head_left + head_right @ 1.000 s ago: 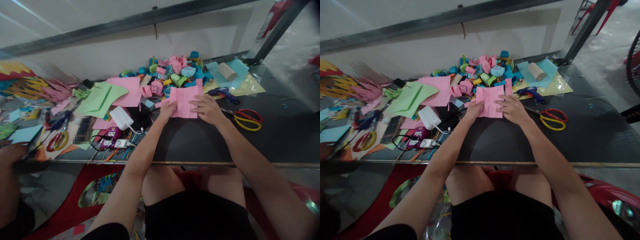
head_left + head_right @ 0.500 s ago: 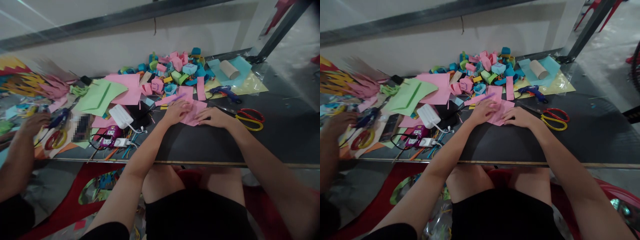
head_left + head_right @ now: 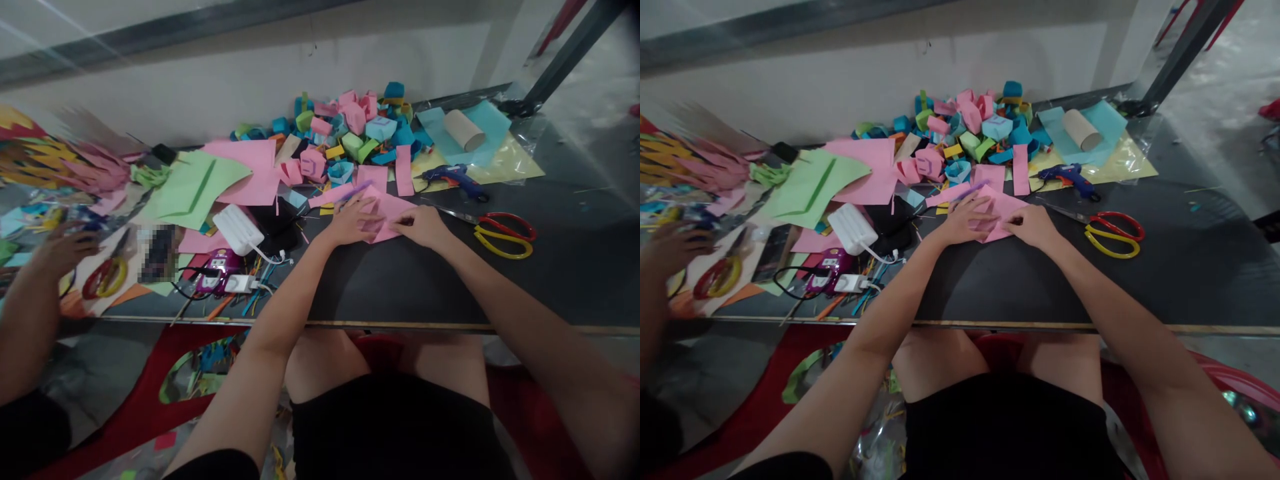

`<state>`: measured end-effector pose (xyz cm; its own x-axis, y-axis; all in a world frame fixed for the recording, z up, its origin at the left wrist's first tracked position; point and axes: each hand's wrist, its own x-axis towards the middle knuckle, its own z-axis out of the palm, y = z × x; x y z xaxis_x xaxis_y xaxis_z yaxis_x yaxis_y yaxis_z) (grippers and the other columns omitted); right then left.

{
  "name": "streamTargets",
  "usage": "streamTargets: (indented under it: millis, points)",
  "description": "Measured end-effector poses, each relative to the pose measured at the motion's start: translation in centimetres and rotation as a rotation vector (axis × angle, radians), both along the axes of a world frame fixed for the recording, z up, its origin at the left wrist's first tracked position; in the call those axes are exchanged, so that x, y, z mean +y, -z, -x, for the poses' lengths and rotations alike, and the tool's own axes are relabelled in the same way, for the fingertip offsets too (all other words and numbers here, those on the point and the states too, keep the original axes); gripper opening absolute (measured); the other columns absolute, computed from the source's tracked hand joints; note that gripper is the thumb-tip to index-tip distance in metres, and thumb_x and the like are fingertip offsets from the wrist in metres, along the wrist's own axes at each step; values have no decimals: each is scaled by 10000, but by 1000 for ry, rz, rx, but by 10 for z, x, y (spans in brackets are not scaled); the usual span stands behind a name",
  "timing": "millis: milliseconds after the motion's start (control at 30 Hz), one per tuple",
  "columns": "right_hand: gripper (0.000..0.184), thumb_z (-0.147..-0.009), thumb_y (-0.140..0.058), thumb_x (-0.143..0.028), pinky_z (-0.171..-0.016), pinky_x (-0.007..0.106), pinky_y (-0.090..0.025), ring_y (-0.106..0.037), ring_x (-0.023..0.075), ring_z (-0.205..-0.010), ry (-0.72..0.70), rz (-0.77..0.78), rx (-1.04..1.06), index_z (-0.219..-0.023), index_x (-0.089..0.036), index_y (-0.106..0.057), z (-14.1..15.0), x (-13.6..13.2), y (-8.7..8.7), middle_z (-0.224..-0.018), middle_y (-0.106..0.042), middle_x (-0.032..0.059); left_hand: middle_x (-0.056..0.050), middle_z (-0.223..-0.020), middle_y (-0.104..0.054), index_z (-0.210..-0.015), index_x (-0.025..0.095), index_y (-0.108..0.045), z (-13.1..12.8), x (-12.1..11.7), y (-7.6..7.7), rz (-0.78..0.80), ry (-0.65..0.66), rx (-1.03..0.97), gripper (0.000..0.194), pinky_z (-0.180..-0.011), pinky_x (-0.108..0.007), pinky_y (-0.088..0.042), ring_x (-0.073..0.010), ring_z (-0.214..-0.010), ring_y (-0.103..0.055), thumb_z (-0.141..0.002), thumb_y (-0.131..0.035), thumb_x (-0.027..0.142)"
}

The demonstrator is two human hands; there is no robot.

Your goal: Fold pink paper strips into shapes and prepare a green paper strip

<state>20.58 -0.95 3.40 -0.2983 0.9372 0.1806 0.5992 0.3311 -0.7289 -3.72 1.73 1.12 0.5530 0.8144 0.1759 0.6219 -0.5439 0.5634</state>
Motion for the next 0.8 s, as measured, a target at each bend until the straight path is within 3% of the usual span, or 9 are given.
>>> streamTargets:
  millis: [233, 533, 800]
  points:
    - [119, -723, -812, -334, -615, 356, -481, -651, 197, -612, 124, -19, -2, -643, -253, -778, 10, -1, 5, -675, -748, 38, -42, -1594, -511, -1256, 335, -757, 5, -1, -5, 30, 73, 4, 424, -1258, -641, -135, -398, -1569, -271, -836, -755, 393]
    - [85, -748, -793, -303, -647, 343, -491, -667, 199, -669, 196, -31, -41, -706, -230, -778, 14, -6, 7, -713, -748, 45, -17, -1623, -472, -1292, 361, -738, -6, -10, -20, 73, -9, 139, 509, -1272, -646, -97, -404, -1586, -222, -814, -783, 532]
    - [34, -769, -783, -262, -674, 340, -497, -667, 189, -685, 229, -11, -66, -749, -234, -781, 18, -9, 4, -741, -751, 36, -31, -1674, -397, -1389, 351, -672, -5, -13, -28, 45, 31, 248, 586, -1252, -661, -151, -430, -1585, -194, -834, -761, 517]
